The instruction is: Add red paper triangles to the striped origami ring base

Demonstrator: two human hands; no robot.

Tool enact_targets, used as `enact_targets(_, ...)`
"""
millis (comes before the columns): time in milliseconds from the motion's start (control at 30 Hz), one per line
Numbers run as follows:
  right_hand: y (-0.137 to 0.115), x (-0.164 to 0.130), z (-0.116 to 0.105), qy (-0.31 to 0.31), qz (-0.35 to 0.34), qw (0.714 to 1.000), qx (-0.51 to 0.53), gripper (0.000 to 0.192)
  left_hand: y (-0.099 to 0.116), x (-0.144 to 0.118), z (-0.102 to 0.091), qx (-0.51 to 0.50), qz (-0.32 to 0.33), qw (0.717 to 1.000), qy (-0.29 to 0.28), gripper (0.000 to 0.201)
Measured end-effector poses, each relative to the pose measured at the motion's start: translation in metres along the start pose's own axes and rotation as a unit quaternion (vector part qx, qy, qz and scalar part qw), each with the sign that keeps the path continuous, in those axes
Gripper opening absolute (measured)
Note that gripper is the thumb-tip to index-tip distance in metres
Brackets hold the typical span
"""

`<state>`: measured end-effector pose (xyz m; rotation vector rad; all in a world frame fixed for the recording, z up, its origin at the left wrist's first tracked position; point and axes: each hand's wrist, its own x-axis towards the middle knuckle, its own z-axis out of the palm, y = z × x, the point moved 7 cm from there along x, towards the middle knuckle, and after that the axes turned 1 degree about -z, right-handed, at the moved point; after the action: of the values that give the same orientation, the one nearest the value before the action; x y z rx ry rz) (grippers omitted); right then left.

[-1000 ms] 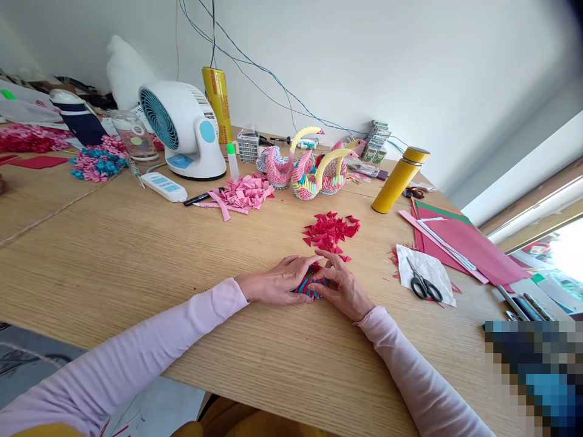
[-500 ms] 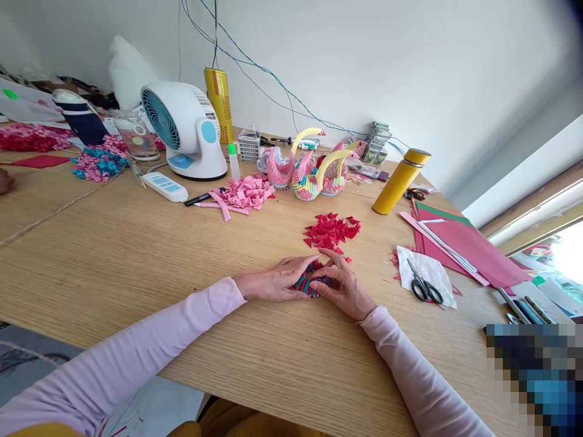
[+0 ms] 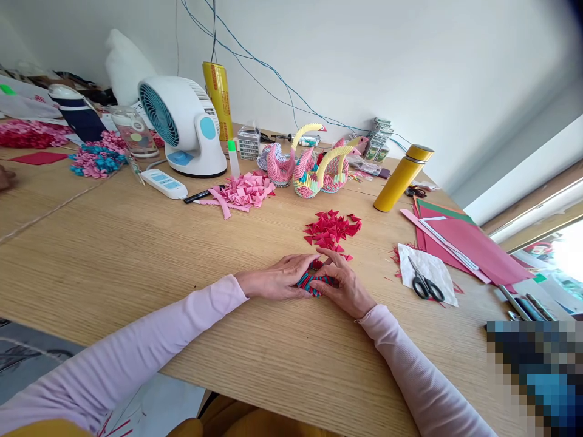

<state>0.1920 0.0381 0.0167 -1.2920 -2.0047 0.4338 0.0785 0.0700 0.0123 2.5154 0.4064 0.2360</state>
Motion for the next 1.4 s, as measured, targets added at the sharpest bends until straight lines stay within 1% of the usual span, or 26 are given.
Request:
enact_targets(167,-0.001,0.000,0.000,-0.001,0.008,1.000,0.003,0.020,-0.001,0.000,0.002,0.005,-0.006,1.000,0.002,0.076)
enact_targets(367,0.002,-0.001,0.000,0.026,0.025,0.999,0.014,0.020,-0.001,0.000,0.003,0.015,-0.001,1.000,0.016,0.075)
enact_targets(533,0.003,-0.001,0.003,0.024,0.019,0.999,0.018,0.016,-0.001,-0.001,0.003,0.014,-0.005,1.000,0.010,0.073)
enact_targets(700,0.001,-0.001,0.003,0.020,0.008,1.000,0.008,0.016,-0.004,-0.001,0.006,0.014,-0.009,1.000,0.016,0.076)
enact_targets(767,0.002,-0.001,0.002,0.020,0.008,1.000,0.010,0.017,-0.004,-0.001,0.005,0.011,-0.007,1.000,0.016,0.080)
enact_targets(867,0.005,-0.001,0.000,0.021,0.004,1.000,0.016,0.019,-0.005,-0.001,0.003,-0.005,-0.007,1.000,-0.011,0.093)
enact_targets(900,0.005,-0.001,-0.001,0.021,0.000,1.000,0.018,0.019,-0.006,-0.001,0.002,-0.015,-0.010,1.000,-0.021,0.094)
enact_targets(933,0.005,0.000,-0.002,0.022,-0.004,1.000,0.021,0.019,-0.007,-0.001,0.000,-0.025,-0.012,0.999,-0.029,0.092)
enact_targets(1000,0.005,0.000,-0.003,0.022,-0.008,0.999,0.027,0.019,-0.009,-0.001,-0.004,-0.040,-0.013,0.999,-0.035,0.082)
enact_targets(1100,0.005,0.000,-0.002,0.018,0.000,1.000,0.024,0.018,-0.013,-0.001,-0.007,-0.043,-0.009,0.999,-0.028,0.072)
enact_targets(1300,0.004,0.000,-0.002,0.029,0.007,0.999,0.030,0.017,-0.019,0.001,0.000,-0.024,-0.012,1.000,0.007,0.073)
enact_targets(1400,0.005,0.000,-0.001,0.023,0.009,0.999,0.025,0.016,-0.018,0.000,0.000,-0.016,-0.013,1.000,0.007,0.074)
